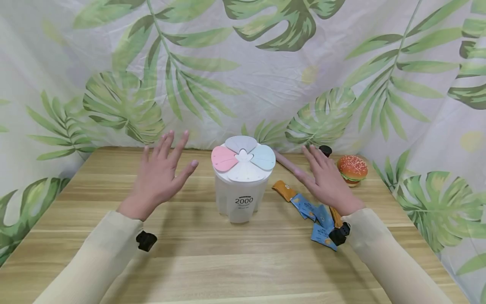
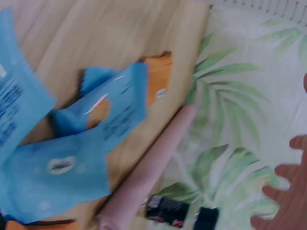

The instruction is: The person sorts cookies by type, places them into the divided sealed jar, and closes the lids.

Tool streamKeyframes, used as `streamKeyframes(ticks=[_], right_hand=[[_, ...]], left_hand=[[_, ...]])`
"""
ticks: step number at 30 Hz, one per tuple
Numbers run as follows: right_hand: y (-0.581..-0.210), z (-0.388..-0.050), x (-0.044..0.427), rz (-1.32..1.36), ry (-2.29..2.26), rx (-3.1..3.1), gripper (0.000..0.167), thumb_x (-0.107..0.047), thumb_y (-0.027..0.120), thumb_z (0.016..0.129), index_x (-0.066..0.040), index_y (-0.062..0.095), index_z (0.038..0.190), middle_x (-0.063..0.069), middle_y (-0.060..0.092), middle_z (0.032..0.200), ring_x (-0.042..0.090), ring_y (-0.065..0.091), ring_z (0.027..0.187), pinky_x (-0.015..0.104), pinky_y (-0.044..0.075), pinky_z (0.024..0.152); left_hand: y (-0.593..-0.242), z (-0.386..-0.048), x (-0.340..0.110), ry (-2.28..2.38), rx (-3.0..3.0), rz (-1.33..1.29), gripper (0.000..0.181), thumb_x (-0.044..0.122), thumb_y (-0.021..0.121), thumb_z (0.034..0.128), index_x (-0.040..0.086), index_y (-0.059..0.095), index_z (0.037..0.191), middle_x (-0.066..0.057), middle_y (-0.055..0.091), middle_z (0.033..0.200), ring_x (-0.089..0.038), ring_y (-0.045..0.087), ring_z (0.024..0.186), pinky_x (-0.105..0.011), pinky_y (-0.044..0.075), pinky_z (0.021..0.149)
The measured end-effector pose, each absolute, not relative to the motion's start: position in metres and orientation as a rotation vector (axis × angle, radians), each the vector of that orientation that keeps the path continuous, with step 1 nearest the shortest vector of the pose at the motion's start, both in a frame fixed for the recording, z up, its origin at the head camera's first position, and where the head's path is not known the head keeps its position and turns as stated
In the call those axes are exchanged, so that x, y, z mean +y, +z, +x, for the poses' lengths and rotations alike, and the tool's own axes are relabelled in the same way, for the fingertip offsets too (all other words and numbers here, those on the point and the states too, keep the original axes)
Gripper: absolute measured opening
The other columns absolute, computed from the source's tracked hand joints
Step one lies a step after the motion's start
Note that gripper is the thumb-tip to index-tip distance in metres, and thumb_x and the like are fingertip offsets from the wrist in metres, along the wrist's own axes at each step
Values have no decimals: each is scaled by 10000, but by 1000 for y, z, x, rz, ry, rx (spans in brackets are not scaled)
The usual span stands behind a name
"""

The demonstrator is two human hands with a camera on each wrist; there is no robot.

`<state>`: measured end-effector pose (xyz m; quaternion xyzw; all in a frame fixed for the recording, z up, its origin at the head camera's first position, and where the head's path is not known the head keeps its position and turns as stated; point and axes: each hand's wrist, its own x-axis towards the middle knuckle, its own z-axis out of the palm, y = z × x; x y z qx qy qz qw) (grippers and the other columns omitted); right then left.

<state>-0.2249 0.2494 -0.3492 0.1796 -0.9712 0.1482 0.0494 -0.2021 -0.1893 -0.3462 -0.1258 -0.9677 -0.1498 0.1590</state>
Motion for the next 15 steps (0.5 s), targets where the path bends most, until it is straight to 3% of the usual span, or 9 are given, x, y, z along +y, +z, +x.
streamKeyframes(ticks=[8, 15], right_hand=[[-321, -212, 223, 772, 776, -2815, 670, -509, 469, 1102, -281, 221, 1680, -20, 169, 1772, 328, 181, 1640, 694, 260, 1272], [-305, -197, 199, 1042, 805, -2558, 534, -248, 649, 1056, -152, 492, 1557, 50, 428, 1664, 273, 361, 1571, 578, 373, 1261]], left_hand=[[-330, -192, -165, -554, -2569, -633, 691, 569, 406, 1092, 280, 211, 1689, -132, 273, 1741, -366, 272, 1614, -664, 171, 1314], [-318, -181, -146, -640, -2390, -843, 660, 487, 539, 1065, 165, 398, 1623, -111, 441, 1660, -342, 398, 1554, -577, 322, 1294]])
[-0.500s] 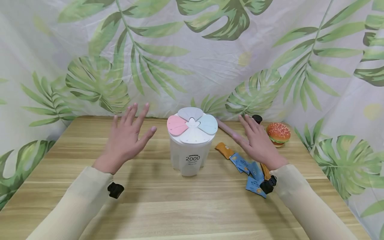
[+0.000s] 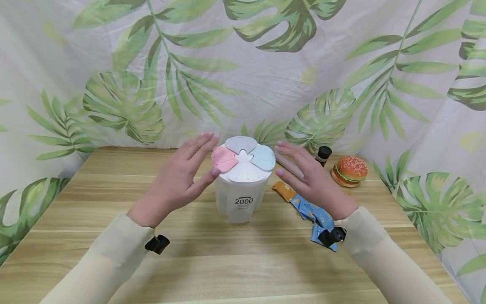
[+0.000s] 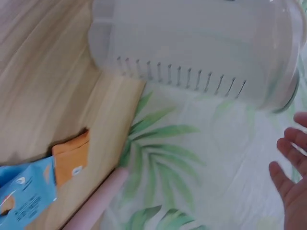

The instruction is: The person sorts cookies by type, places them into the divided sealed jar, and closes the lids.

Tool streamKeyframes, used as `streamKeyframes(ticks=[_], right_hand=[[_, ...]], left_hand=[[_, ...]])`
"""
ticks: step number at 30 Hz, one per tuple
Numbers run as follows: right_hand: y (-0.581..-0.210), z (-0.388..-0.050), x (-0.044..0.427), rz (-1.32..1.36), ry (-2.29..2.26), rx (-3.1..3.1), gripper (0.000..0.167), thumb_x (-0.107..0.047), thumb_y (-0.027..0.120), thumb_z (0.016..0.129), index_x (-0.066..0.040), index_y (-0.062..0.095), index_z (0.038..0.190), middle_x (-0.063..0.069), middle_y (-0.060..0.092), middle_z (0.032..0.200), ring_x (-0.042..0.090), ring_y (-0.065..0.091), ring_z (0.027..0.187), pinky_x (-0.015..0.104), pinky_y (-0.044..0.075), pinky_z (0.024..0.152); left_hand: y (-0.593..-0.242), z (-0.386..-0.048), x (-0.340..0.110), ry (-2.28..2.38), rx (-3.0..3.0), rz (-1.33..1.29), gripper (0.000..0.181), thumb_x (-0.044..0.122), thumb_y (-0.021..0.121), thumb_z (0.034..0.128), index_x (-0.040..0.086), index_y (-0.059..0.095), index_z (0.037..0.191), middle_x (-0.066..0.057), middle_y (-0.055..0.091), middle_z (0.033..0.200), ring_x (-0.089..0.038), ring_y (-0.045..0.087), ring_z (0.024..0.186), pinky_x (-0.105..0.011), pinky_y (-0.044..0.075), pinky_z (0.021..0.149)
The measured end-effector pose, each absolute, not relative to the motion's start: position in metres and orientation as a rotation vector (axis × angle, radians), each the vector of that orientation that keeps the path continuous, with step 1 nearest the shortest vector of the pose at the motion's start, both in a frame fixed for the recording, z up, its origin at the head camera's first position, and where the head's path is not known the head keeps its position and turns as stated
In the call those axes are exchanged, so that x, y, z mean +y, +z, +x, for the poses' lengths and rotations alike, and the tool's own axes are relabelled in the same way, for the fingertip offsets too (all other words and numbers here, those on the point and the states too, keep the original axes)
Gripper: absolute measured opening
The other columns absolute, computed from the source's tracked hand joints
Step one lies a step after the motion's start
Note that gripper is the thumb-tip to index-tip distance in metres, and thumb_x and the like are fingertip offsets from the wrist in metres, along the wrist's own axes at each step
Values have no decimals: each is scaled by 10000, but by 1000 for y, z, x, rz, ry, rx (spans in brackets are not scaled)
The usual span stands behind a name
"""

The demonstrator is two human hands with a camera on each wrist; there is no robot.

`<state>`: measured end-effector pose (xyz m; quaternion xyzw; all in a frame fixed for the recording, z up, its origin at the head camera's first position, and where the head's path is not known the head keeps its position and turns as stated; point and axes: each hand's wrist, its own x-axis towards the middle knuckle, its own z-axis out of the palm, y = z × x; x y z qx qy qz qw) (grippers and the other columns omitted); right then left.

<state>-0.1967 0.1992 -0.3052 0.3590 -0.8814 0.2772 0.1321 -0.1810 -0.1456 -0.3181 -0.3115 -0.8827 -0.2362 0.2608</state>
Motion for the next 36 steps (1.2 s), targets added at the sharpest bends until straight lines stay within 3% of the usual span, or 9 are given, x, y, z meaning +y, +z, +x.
streamKeyframes(ticks=[6, 11, 16, 21, 29, 36], right_hand=[[-299, -188, 184, 1251, 775, -2379, 512, -146, 782, 955, -120, 617, 1439, 72, 578, 1518, 265, 507, 1455, 389, 464, 1217], [-299, -188, 176, 1354, 782, -2297, 449, -92, 807, 922, -88, 681, 1352, 76, 641, 1436, 251, 578, 1382, 273, 468, 1195], [-301, -189, 174, 1371, 776, -2286, 393, -66, 797, 922, -84, 715, 1306, 95, 695, 1382, 255, 628, 1338, 373, 456, 1228], [-302, -191, 174, 1381, 822, -2243, 365, -29, 810, 897, -78, 751, 1254, 111, 740, 1319, 273, 658, 1312, 451, 449, 1236], [-304, -194, 171, 1398, 900, -2169, 365, 56, 824, 841, -58, 794, 1186, 122, 779, 1240, 295, 687, 1275, 372, 471, 1218], [-307, -195, 173, 1406, 891, -2127, 403, 100, 827, 806, -47, 797, 1180, 141, 778, 1233, 288, 713, 1235, 400, 478, 1210]], left_hand=[[-314, -173, -133, -722, -2343, -988, 683, 366, 748, 967, 149, 498, 1564, -78, 509, 1612, -309, 482, 1507, -518, 471, 1199], [-317, -173, -126, -744, -2278, -1102, 609, 321, 812, 931, 108, 613, 1465, -69, 609, 1516, -289, 551, 1451, -433, 474, 1210], [-319, -175, -124, -704, -2204, -1149, 495, 209, 828, 912, 82, 691, 1370, -89, 687, 1423, -279, 624, 1371, -400, 446, 1236], [-320, -176, -123, -726, -2122, -1201, 459, 84, 852, 858, 56, 736, 1302, -110, 732, 1351, -290, 678, 1298, -412, 523, 1160], [-319, -173, -125, -772, -2102, -1198, 404, 22, 855, 830, 47, 776, 1225, -109, 768, 1275, -288, 728, 1212, -392, 584, 1068], [-317, -171, -124, -811, -2116, -1207, 366, -1, 840, 839, 38, 786, 1199, -113, 772, 1262, -287, 737, 1195, -400, 590, 1061]])
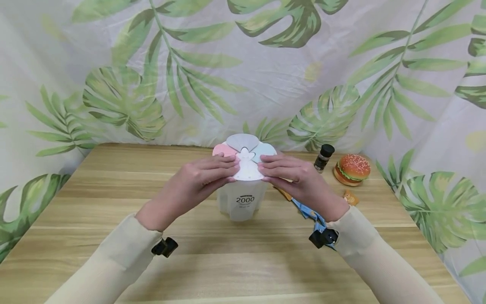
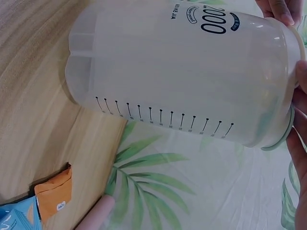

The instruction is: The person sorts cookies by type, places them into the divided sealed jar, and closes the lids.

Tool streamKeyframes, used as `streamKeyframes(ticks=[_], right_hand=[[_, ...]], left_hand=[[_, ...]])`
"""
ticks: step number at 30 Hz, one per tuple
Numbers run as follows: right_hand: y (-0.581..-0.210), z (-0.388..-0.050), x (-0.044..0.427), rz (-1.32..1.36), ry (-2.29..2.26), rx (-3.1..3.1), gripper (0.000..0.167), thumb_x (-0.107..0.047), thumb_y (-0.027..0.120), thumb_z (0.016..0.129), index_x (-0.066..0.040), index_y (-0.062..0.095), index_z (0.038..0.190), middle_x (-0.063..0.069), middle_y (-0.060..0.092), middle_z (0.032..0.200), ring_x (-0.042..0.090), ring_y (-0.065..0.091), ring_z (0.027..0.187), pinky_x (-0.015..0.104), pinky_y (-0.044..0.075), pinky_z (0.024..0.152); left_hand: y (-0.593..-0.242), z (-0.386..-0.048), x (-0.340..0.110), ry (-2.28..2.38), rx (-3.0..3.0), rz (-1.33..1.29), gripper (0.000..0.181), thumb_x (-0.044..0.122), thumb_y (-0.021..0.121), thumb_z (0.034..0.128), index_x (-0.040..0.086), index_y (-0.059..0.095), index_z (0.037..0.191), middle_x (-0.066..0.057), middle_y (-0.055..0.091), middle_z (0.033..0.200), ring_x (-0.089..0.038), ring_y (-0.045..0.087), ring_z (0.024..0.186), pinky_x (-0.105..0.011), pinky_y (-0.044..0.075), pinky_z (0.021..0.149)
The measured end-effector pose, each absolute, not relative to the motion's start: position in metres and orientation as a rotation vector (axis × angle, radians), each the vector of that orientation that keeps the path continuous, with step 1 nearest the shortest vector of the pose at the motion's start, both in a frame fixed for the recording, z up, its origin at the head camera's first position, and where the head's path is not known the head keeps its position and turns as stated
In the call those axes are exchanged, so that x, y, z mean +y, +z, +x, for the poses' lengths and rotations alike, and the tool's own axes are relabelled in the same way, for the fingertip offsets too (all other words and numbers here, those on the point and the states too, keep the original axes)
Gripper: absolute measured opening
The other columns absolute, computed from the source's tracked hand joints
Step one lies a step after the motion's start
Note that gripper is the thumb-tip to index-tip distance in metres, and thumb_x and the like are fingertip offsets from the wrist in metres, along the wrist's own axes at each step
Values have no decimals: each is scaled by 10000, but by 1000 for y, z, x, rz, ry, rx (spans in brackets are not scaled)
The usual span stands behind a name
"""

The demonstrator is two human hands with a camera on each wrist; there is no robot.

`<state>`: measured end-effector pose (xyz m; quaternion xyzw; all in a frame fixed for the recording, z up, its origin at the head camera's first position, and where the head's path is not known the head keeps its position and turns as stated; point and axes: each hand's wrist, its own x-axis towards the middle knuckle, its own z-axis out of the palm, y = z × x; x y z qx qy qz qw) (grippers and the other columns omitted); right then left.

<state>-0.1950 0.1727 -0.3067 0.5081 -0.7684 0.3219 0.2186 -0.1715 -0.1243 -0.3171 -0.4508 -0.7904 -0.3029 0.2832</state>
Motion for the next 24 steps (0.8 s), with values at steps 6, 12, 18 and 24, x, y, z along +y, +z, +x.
streamKeyframes(ticks=[6, 12, 18, 24], right_hand=[[-306, -195, 174, 1420, 890, -2113, 408, 124, 822, 796, -40, 798, 1169, 154, 775, 1231, 297, 724, 1206, 362, 480, 1208], [-305, -195, 173, 1408, 919, -2120, 379, 127, 810, 809, -30, 800, 1155, 160, 774, 1226, 303, 725, 1200, 304, 471, 1208], [-306, -195, 172, 1390, 948, -2146, 357, 125, 803, 821, -24, 802, 1145, 155, 779, 1212, 312, 728, 1196, 279, 478, 1196], [-306, -197, 170, 1357, 996, -2143, 334, 137, 778, 843, -32, 803, 1129, 149, 785, 1196, 327, 738, 1168, 226, 521, 1132]], left_hand=[[-317, -172, -123, -816, -2109, -1208, 362, 14, 837, 848, 37, 784, 1206, -109, 775, 1256, -282, 740, 1189, -405, 591, 1061], [-316, -173, -121, -815, -2098, -1204, 344, 19, 834, 853, 31, 787, 1193, -110, 779, 1245, -279, 744, 1181, -403, 595, 1056], [-320, -172, -120, -815, -2086, -1194, 341, 14, 844, 842, 31, 790, 1178, -112, 783, 1235, -282, 746, 1176, -408, 597, 1048], [-321, -172, -120, -792, -2100, -1160, 403, 59, 853, 854, 53, 750, 1243, -79, 776, 1234, -233, 752, 1122, -349, 616, 1004]])
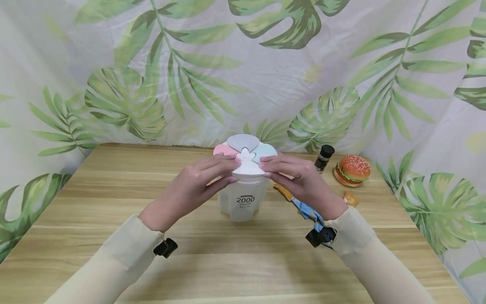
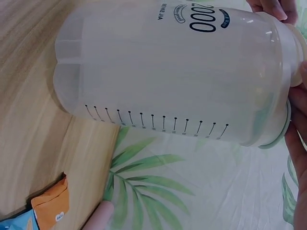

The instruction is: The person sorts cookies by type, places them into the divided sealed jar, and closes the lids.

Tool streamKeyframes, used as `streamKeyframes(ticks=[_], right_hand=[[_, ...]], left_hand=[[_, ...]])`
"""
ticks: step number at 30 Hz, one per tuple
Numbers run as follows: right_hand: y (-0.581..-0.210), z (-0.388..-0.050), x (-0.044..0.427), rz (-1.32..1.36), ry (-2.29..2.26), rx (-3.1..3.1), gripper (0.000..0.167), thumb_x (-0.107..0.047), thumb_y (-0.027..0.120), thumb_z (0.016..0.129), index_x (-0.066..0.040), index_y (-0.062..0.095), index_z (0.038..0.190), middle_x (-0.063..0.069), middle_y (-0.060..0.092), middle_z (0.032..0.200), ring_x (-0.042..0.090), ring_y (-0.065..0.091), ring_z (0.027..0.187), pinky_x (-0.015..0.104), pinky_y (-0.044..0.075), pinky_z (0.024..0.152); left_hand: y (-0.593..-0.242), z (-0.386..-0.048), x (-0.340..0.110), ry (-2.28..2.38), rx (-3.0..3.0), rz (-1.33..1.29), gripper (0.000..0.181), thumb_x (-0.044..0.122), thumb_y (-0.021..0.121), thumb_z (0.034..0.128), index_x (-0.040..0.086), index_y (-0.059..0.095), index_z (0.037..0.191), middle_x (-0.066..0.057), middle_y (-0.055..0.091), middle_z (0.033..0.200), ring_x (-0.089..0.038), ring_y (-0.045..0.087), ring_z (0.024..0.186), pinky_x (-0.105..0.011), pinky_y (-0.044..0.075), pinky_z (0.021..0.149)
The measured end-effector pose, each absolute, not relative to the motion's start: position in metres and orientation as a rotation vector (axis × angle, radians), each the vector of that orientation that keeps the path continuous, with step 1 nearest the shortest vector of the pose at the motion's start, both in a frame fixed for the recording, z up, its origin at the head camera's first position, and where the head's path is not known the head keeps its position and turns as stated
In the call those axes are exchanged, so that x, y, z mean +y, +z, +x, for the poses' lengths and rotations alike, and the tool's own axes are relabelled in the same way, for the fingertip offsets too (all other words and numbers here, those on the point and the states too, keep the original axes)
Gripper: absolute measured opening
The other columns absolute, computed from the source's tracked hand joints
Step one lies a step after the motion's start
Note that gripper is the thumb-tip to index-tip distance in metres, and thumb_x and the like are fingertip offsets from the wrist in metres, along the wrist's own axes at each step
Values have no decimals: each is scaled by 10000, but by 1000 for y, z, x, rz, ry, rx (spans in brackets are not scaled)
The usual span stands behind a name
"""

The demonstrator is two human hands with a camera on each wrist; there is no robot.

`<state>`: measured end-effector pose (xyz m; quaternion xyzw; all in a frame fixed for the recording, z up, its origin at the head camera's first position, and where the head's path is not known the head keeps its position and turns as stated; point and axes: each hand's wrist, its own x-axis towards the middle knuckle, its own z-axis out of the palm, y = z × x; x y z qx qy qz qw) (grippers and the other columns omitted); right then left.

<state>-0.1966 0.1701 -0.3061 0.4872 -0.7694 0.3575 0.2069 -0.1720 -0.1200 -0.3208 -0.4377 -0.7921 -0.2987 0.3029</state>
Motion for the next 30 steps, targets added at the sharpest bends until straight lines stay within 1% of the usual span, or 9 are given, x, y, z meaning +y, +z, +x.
streamKeyframes(ticks=[3, 6, 10, 12, 17, 19, 22, 26, 30], right_hand=[[-304, -197, 169, 1330, 1029, -2145, 317, 134, 763, 859, -31, 801, 1127, 151, 789, 1189, 328, 750, 1143, 188, 536, 1093], [-301, -198, 168, 1316, 1041, -2165, 311, 119, 744, 885, -34, 791, 1152, 134, 797, 1171, 306, 760, 1116, 161, 562, 1030], [-294, -199, 166, 1288, 1065, -2213, 275, 79, 707, 938, -52, 784, 1166, 108, 805, 1136, 235, 770, 1038, 158, 601, 906], [-291, -200, 165, 1265, 1083, -2239, 251, 55, 691, 961, -61, 786, 1162, 98, 806, 1120, 204, 766, 1004, 168, 606, 863], [-285, -203, 162, 1203, 1088, -2292, 194, 0, 671, 998, -54, 789, 1142, 92, 800, 1099, 185, 747, 993, 209, 604, 843], [-283, -205, 160, 1174, 1100, -2319, 182, -19, 663, 1010, -44, 785, 1144, 97, 795, 1105, 184, 742, 997, 240, 618, 842], [-281, -207, 159, 1123, 1142, -2353, 181, -45, 660, 1022, -36, 780, 1156, 101, 792, 1112, 177, 743, 985, 234, 628, 835], [-278, -210, 156, 1061, 1193, -2390, 178, -67, 664, 1026, -31, 784, 1152, 112, 799, 1092, 182, 749, 947, 212, 626, 806], [-275, -213, 153, 1028, 1215, -2436, 179, -97, 654, 1040, -30, 789, 1136, 120, 804, 1071, 193, 751, 924, 236, 625, 784]], left_hand=[[-322, -171, -120, -787, -2122, -1149, 447, 86, 853, 865, 61, 718, 1291, -77, 759, 1258, -212, 745, 1101, -340, 624, 980], [-323, -171, -120, -790, -2142, -1145, 497, 104, 853, 870, 59, 688, 1336, -88, 743, 1296, -224, 735, 1129, -361, 625, 984], [-323, -171, -120, -788, -2166, -1130, 556, 121, 850, 880, 50, 643, 1391, -99, 718, 1345, -234, 723, 1151, -389, 620, 998], [-322, -171, -119, -778, -2178, -1119, 580, 128, 844, 889, 41, 616, 1415, -97, 722, 1330, -229, 721, 1135, -395, 617, 1000], [-320, -171, -119, -742, -2213, -1095, 680, 166, 817, 924, 48, 509, 1519, -82, 743, 1242, -222, 714, 1125, -412, 600, 1025], [-319, -171, -119, -732, -2221, -1089, 721, 176, 810, 931, 57, 467, 1554, -82, 742, 1233, -231, 708, 1144, -430, 587, 1047], [-319, -171, -118, -725, -2225, -1081, 770, 174, 814, 926, 62, 426, 1582, -88, 735, 1235, -244, 698, 1158, -456, 571, 1066], [-319, -172, -118, -732, -2213, -1077, 816, 156, 829, 909, 63, 404, 1599, -95, 731, 1234, -254, 693, 1155, -476, 567, 1064], [-318, -173, -119, -763, -2198, -1070, 829, 162, 843, 894, 61, 416, 1597, -96, 735, 1232, -255, 697, 1146, -482, 560, 1085]])
